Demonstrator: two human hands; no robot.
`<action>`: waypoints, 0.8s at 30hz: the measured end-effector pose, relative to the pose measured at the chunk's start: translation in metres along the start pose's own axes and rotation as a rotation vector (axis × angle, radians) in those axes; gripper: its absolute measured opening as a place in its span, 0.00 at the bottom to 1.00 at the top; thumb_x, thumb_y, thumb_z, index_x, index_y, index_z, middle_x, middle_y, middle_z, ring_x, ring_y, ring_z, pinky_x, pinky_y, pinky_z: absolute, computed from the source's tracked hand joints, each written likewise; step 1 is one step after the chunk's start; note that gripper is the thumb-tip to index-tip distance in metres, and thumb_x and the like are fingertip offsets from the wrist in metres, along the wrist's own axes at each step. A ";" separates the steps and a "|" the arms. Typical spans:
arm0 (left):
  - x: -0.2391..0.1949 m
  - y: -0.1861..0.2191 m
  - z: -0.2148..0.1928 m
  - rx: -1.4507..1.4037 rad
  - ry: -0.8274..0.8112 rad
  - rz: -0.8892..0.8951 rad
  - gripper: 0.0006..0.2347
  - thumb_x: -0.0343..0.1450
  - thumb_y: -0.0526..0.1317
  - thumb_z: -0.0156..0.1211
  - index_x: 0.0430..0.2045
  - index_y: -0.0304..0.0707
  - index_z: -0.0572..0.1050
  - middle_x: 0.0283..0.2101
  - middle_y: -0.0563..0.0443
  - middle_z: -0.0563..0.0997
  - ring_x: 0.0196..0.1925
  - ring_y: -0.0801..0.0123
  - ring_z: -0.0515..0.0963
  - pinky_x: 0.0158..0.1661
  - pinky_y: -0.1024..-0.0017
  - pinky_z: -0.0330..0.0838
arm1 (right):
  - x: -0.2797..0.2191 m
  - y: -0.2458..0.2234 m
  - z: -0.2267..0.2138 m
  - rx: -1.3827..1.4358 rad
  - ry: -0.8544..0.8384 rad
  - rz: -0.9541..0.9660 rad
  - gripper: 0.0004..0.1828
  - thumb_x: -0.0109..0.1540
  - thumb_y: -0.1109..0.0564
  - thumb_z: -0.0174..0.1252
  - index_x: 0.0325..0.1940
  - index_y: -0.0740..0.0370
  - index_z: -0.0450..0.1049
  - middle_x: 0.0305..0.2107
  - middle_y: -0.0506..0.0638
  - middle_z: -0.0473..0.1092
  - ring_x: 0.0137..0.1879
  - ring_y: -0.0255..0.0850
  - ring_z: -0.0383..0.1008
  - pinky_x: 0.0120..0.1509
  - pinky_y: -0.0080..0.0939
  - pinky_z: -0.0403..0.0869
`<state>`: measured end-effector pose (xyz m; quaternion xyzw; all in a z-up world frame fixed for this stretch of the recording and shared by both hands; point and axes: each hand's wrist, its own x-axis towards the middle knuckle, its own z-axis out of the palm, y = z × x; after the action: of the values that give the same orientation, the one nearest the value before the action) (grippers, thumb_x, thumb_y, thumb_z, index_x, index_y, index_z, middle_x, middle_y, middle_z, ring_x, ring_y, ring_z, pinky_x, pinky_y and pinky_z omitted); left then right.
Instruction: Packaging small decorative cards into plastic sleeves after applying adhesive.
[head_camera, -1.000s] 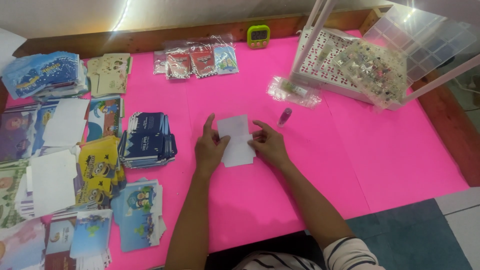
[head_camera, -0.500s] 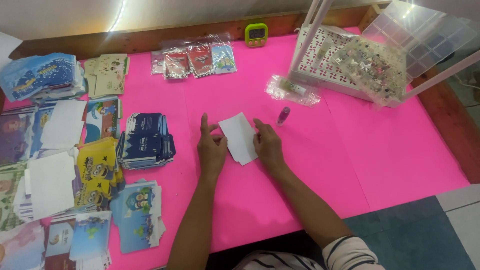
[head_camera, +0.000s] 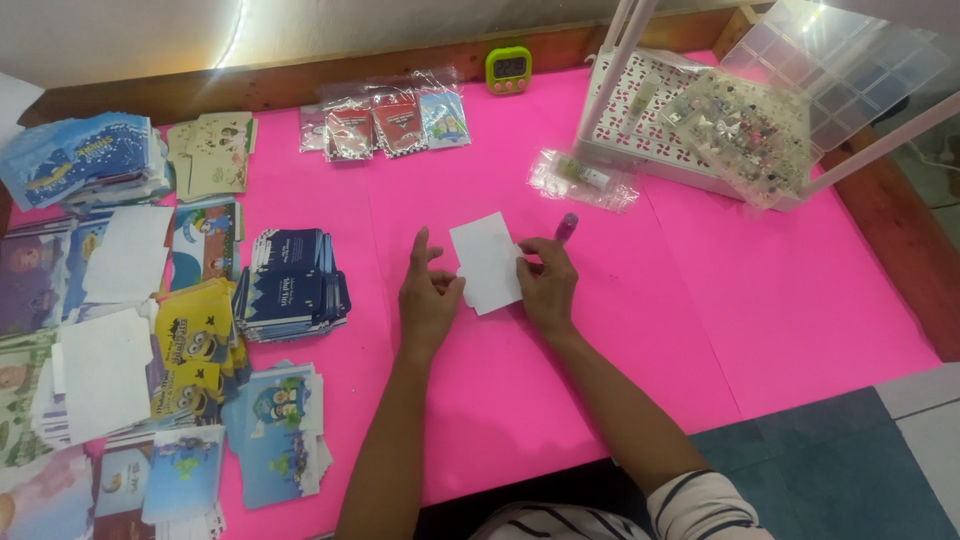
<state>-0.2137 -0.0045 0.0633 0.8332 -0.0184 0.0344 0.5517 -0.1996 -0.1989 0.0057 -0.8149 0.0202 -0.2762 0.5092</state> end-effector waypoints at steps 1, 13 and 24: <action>-0.001 0.003 0.000 0.010 -0.004 0.006 0.36 0.71 0.31 0.60 0.74 0.42 0.48 0.61 0.33 0.71 0.51 0.53 0.83 0.48 0.63 0.82 | -0.001 -0.002 0.001 0.017 0.025 0.004 0.15 0.59 0.71 0.62 0.47 0.61 0.79 0.40 0.50 0.73 0.49 0.44 0.78 0.45 0.40 0.84; 0.004 -0.026 0.015 0.034 0.056 -0.068 0.22 0.72 0.41 0.62 0.62 0.42 0.71 0.42 0.45 0.85 0.39 0.63 0.85 0.42 0.64 0.80 | -0.013 -0.028 0.006 0.224 0.167 -0.051 0.08 0.65 0.70 0.57 0.41 0.61 0.76 0.47 0.50 0.64 0.57 0.44 0.73 0.48 0.40 0.83; 0.014 -0.062 0.024 0.841 0.152 0.317 0.12 0.73 0.34 0.60 0.49 0.49 0.81 0.36 0.50 0.83 0.42 0.62 0.81 0.43 0.63 0.74 | -0.009 -0.023 -0.004 -0.263 -0.057 -0.186 0.11 0.57 0.69 0.63 0.41 0.60 0.78 0.39 0.52 0.69 0.46 0.48 0.77 0.44 0.46 0.82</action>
<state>-0.1944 -0.0022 -0.0022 0.9668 -0.0896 0.1837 0.1530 -0.2145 -0.1885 0.0229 -0.8805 -0.0336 -0.2938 0.3705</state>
